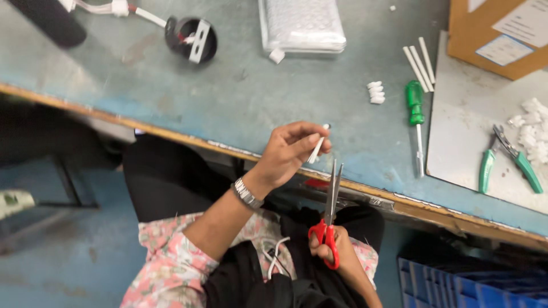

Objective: The person uses red-handled scissors to repeatedly cut a white plastic tube into small segments. The person holds the tube with the left hand and cuts with the right hand, creating a pile of small pieces on the workbench.

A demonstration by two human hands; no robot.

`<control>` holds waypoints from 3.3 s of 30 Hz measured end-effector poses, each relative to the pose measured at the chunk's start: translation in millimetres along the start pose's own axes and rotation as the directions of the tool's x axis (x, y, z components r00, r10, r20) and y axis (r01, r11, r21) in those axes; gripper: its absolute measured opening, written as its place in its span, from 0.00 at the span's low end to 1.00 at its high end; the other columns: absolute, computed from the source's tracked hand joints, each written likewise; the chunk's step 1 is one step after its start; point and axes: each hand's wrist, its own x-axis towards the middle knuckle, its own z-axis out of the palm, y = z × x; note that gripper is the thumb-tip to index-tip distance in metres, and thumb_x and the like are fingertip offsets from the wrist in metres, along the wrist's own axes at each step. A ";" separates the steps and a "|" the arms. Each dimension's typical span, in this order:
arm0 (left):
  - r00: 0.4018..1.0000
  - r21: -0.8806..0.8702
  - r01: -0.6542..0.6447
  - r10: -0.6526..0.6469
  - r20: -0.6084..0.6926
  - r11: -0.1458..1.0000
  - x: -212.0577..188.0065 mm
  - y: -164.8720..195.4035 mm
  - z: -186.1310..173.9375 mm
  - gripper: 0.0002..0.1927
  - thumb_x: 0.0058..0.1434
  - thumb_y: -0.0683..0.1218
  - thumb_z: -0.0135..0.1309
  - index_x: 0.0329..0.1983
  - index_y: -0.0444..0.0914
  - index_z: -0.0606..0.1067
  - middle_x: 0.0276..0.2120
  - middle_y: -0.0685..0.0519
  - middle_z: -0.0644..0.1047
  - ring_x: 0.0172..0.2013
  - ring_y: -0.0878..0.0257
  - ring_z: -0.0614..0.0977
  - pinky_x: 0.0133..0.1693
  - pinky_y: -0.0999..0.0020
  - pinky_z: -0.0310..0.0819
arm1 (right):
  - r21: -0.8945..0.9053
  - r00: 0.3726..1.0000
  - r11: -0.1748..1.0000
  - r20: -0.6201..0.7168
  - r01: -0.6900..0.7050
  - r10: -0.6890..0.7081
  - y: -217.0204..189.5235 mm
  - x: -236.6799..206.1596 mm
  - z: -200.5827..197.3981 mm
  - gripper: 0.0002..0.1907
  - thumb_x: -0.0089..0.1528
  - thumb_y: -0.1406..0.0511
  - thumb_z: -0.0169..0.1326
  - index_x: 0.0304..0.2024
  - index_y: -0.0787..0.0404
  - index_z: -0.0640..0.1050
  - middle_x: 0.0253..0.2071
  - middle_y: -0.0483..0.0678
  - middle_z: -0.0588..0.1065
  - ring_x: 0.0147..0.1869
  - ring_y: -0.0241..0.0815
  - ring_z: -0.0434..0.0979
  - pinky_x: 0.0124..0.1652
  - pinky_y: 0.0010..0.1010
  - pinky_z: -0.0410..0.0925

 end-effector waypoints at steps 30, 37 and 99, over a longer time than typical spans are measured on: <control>0.999 -0.044 0.038 -0.039 -0.013 0.998 -1.7 12.3 2.1 0.20 0.69 0.38 0.58 0.63 0.34 0.72 0.42 0.50 0.80 0.45 0.62 0.82 0.52 0.66 0.78 | -0.030 0.992 0.996 0.091 -0.080 0.083 -37.6 -1.8 23.8 0.43 0.41 0.31 0.66 0.21 0.62 0.71 0.21 0.40 0.68 0.26 0.31 0.67 0.27 0.25 0.61; 0.999 -0.017 0.037 -0.037 -0.013 0.999 -1.9 11.8 0.2 0.19 0.69 0.39 0.58 0.63 0.36 0.73 0.41 0.50 0.81 0.45 0.62 0.83 0.51 0.65 0.78 | 0.007 0.994 0.999 0.095 -0.051 0.050 -38.5 -0.8 23.9 0.43 0.40 0.31 0.66 0.23 0.62 0.72 0.22 0.41 0.70 0.27 0.30 0.69 0.28 0.24 0.62; 0.996 0.042 -0.016 0.013 0.086 0.999 -6.8 15.7 -3.5 0.17 0.69 0.38 0.59 0.61 0.35 0.75 0.42 0.48 0.82 0.46 0.61 0.82 0.52 0.64 0.78 | 0.077 0.998 0.996 0.030 -0.055 0.053 -33.7 22.7 21.7 0.13 0.54 0.67 0.67 0.25 0.63 0.74 0.19 0.40 0.71 0.22 0.27 0.65 0.24 0.21 0.57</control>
